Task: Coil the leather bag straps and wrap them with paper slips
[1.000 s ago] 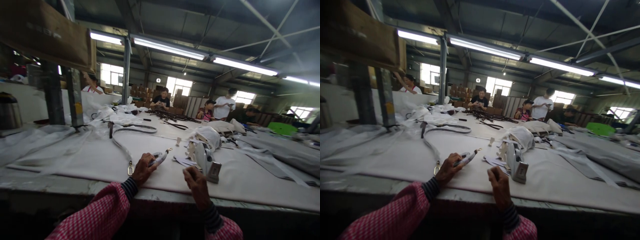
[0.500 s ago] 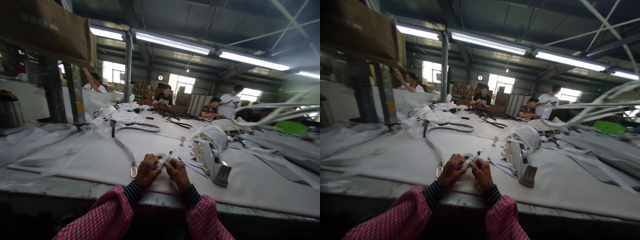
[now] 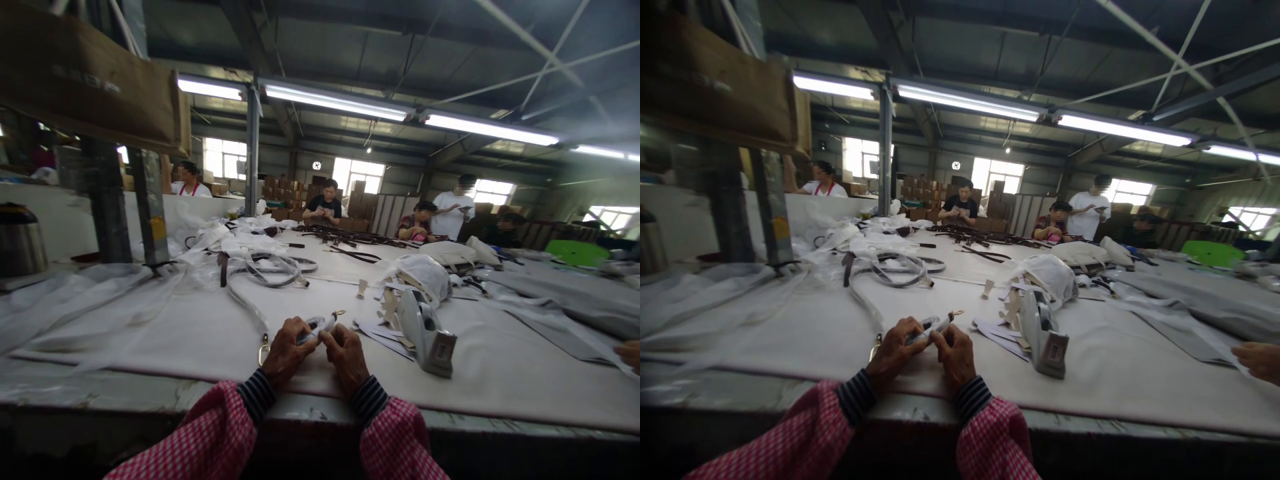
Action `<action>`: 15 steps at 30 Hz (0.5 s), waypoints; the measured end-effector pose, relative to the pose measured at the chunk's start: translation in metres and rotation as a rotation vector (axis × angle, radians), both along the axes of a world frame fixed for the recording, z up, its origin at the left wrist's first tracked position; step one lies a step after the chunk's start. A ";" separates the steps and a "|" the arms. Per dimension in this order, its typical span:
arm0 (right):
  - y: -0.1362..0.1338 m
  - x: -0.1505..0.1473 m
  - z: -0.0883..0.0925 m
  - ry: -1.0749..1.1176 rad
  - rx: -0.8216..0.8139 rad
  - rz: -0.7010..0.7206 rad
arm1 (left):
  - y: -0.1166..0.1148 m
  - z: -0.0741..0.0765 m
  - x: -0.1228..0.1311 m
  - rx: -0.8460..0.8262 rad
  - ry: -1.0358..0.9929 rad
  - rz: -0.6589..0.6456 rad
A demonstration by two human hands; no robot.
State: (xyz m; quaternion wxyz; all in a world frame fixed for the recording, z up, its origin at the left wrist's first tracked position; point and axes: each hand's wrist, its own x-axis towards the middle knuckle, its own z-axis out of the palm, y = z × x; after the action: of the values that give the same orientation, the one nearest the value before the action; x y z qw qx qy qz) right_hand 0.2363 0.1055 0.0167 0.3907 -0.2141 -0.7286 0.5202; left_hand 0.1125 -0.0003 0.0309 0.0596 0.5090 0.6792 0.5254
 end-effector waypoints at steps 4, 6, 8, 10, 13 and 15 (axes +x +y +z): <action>-0.003 0.003 0.000 0.037 -0.028 0.038 | -0.011 0.014 0.012 -0.008 -0.139 -0.014; -0.004 0.004 0.002 0.049 -0.083 0.100 | -0.016 0.020 0.021 0.005 -0.200 -0.014; -0.006 0.007 0.004 0.054 -0.111 0.163 | -0.018 0.025 0.030 0.026 -0.245 -0.012; -0.008 0.009 0.006 0.058 -0.105 0.207 | -0.018 0.028 0.037 0.034 -0.287 -0.015; -0.008 0.012 0.006 0.072 -0.068 0.206 | -0.016 0.029 0.038 -0.006 -0.354 -0.026; -0.007 0.014 0.004 0.111 -0.036 0.136 | -0.016 0.030 0.033 -0.053 -0.377 -0.012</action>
State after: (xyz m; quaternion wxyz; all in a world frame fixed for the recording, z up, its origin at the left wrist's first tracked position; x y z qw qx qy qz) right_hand 0.2502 0.0985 0.0209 0.3903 -0.1417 -0.7092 0.5697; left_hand 0.1454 -0.0163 0.0610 0.2024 0.4037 0.6665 0.5932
